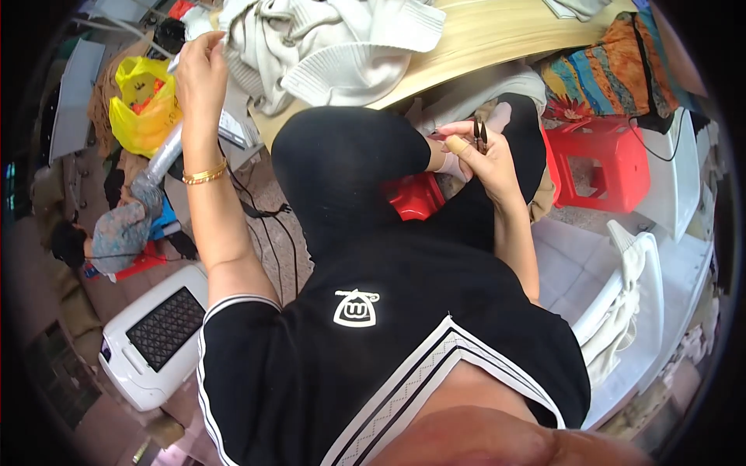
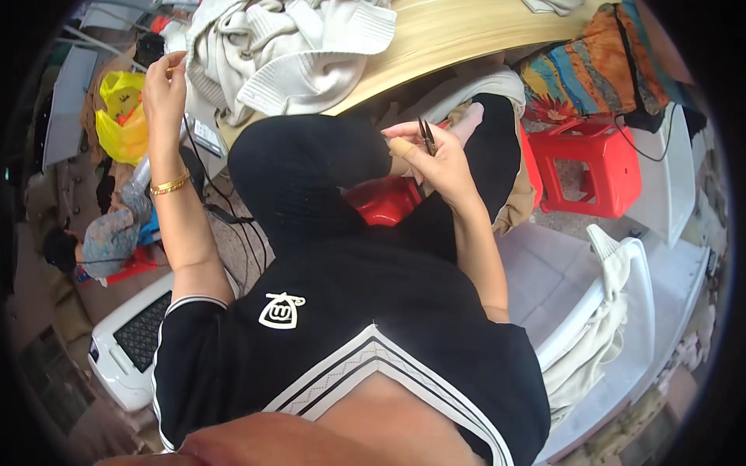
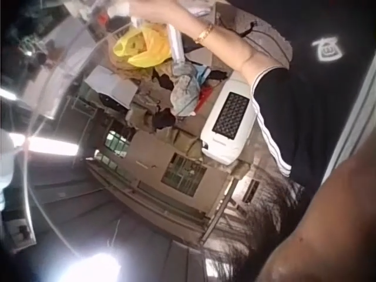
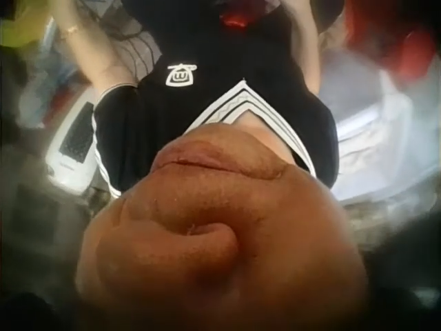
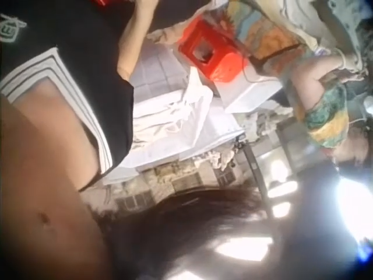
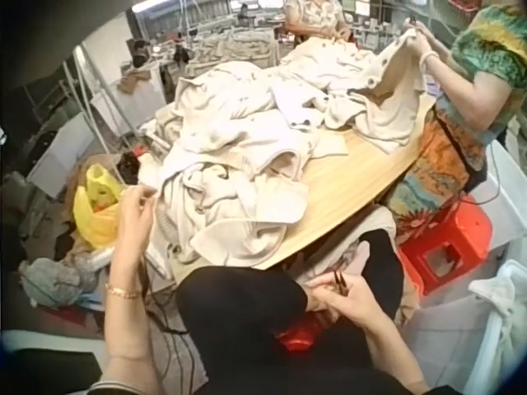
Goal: Trim loose threads from the buttonholes of a knitted sweater using a pair of snips.
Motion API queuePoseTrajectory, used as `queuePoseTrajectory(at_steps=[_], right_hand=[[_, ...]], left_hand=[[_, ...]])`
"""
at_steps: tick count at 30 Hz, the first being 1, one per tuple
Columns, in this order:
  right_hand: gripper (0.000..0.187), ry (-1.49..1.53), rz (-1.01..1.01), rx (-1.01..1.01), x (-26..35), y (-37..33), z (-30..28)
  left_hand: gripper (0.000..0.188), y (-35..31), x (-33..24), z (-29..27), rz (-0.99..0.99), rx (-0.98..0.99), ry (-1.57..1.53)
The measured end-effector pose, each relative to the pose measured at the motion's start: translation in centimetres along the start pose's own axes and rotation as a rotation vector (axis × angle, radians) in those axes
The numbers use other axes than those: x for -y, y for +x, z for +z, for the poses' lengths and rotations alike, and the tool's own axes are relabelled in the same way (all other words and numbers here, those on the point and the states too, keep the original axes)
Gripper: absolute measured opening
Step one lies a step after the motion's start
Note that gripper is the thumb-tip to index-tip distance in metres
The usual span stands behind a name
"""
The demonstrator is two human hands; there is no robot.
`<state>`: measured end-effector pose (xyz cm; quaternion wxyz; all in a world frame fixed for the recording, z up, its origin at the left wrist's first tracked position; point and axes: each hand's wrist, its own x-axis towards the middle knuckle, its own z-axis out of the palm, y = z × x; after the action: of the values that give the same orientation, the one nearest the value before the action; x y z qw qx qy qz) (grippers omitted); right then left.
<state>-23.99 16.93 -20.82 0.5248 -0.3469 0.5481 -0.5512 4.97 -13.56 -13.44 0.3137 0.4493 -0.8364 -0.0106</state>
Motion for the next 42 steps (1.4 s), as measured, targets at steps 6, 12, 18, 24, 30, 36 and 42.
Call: queuePoseTrajectory(at_steps=[6,12,18,24,30,36,42], right_hand=[[0.023,-0.068,0.034,-0.035,-1.8,-0.7,-0.8],[0.02,-0.046,0.041,0.0,-1.3,-0.3,0.1],[0.032,-0.291,-0.313,-0.068,3.0,1.0,0.8],[0.067,-0.563,-0.997,-0.034,12.9,4.0,5.0],[0.055,-0.723,-0.811,0.371,13.8,8.2,6.1],[0.024,-0.812,-0.789,0.424,13.6,12.5,5.3],[0.01,-0.367,-0.651,0.123,20.5,17.5,4.2]], left_hand=[[0.055,-5.1,1.5,2.6,-0.209,0.038,0.109],[0.054,-2.8,3.9,5.2,-0.327,0.229,-0.1],[0.022,0.0,-1.5,3.3,-0.172,-0.172,-0.955],[0.019,-0.3,-13.1,-3.4,0.266,0.144,-0.672],[0.019,-4.8,-13.8,-4.9,0.214,0.349,-0.992],[0.044,-7.5,-9.6,-2.2,0.002,0.261,-0.68],[0.022,-3.7,-7.2,3.4,-0.323,0.103,-1.382]])
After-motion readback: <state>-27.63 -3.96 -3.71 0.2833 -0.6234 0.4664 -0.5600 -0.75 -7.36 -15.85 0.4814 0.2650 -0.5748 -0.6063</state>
